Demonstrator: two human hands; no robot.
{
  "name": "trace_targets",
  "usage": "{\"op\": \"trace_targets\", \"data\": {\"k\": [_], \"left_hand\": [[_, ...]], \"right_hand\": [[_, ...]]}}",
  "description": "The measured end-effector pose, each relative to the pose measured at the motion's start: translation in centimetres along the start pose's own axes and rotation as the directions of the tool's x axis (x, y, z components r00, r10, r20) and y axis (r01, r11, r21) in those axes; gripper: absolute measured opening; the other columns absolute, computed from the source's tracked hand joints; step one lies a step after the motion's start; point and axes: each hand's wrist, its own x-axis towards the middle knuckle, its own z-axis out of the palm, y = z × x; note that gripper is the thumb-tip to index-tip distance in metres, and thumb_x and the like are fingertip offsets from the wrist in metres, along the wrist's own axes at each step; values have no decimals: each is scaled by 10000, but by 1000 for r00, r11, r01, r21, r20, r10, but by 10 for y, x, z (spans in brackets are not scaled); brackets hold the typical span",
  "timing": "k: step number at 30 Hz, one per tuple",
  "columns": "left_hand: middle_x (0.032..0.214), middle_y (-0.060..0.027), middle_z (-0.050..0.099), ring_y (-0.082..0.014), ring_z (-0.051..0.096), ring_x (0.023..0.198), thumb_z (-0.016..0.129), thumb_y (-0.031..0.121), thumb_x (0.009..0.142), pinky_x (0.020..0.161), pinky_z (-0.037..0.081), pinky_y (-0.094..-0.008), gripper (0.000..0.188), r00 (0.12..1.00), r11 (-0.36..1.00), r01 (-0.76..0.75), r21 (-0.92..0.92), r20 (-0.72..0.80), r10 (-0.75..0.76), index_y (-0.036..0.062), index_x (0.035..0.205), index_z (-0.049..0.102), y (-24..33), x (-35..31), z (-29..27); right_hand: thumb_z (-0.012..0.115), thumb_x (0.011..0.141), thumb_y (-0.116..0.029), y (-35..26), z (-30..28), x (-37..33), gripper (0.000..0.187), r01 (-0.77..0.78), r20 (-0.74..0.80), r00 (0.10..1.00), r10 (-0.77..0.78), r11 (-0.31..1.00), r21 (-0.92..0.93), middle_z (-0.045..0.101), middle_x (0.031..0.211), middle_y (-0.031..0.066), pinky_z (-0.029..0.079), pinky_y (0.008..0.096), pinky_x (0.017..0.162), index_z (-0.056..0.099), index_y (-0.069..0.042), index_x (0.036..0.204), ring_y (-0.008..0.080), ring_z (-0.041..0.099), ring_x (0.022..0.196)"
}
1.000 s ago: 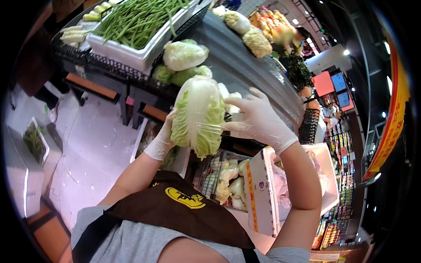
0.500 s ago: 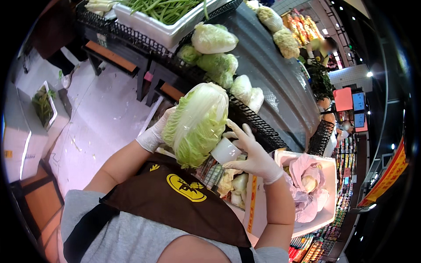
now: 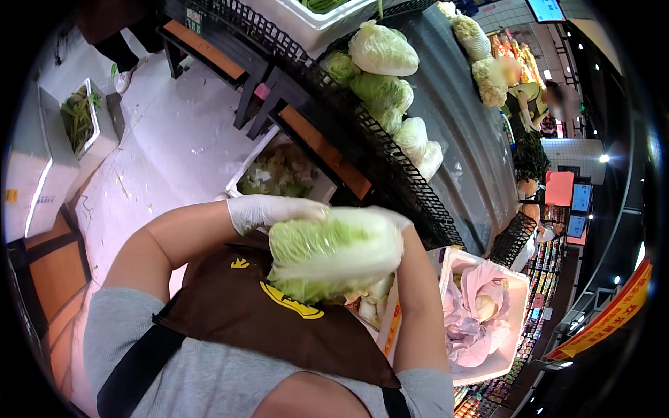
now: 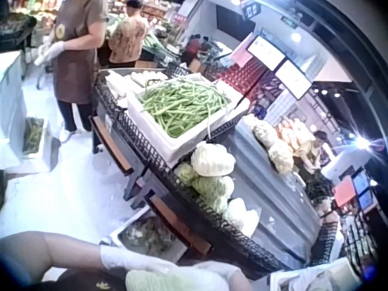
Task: The person trims the outer leaves of cabbages using a knife, places them onto a metal shelf, and luego removes cabbages from a white foam crate.
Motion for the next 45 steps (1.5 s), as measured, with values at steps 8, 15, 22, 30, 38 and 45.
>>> {"op": "trace_targets", "data": {"k": [8,15,22,30,38,45], "left_hand": [[1151,-90,618,-136,606,997,561,344,907,879,489,-278,459,951,974,187,-126,-225,-211,-5,1204,549,-15,-7,-14],[1230,-134,578,-208,594,1069,496,337,926,963,452,-345,488,939,961,11,-277,-326,-105,4,1282,487,15,-1,-13],[1214,-128,587,-206,597,1059,525,332,914,965,451,-342,500,969,995,-69,-76,-240,49,3,1288,477,15,7,-21],[1201,-133,596,-197,606,1050,556,320,900,933,479,-329,466,943,946,-12,-323,-320,-97,13,1249,513,12,2,-11],[1241,-120,537,-183,523,1133,631,342,839,985,407,-325,649,982,996,50,77,-185,-35,-39,1313,407,16,0,-3],[1246,-131,518,-160,437,1208,646,409,822,1025,347,-314,641,922,787,370,493,-298,-247,-28,1262,483,2,21,-15]], "right_hand": [[689,784,-183,-111,133,-31,328,364,-170,868,-467,831,-421,663,868,56,483,253,740,641,3,1050,97,600,799],[754,683,-152,-30,135,-136,728,328,-239,873,-426,874,-359,609,984,58,-14,442,1132,446,-35,1332,116,547,981],[761,694,-113,32,136,-161,786,248,-128,960,-250,968,-36,503,1226,104,211,331,1083,389,-30,1381,172,420,1215],[714,786,-151,71,113,-155,688,202,24,979,-203,979,10,475,1331,106,255,303,1065,399,-35,1386,181,379,1259],[737,774,-338,101,-1,-78,626,-78,-16,997,82,849,-523,570,1234,82,407,278,947,521,-41,1281,145,522,1102],[694,762,-158,-129,78,-44,349,497,-101,834,-543,817,-292,662,834,53,495,216,624,615,45,1035,106,625,709]]}}
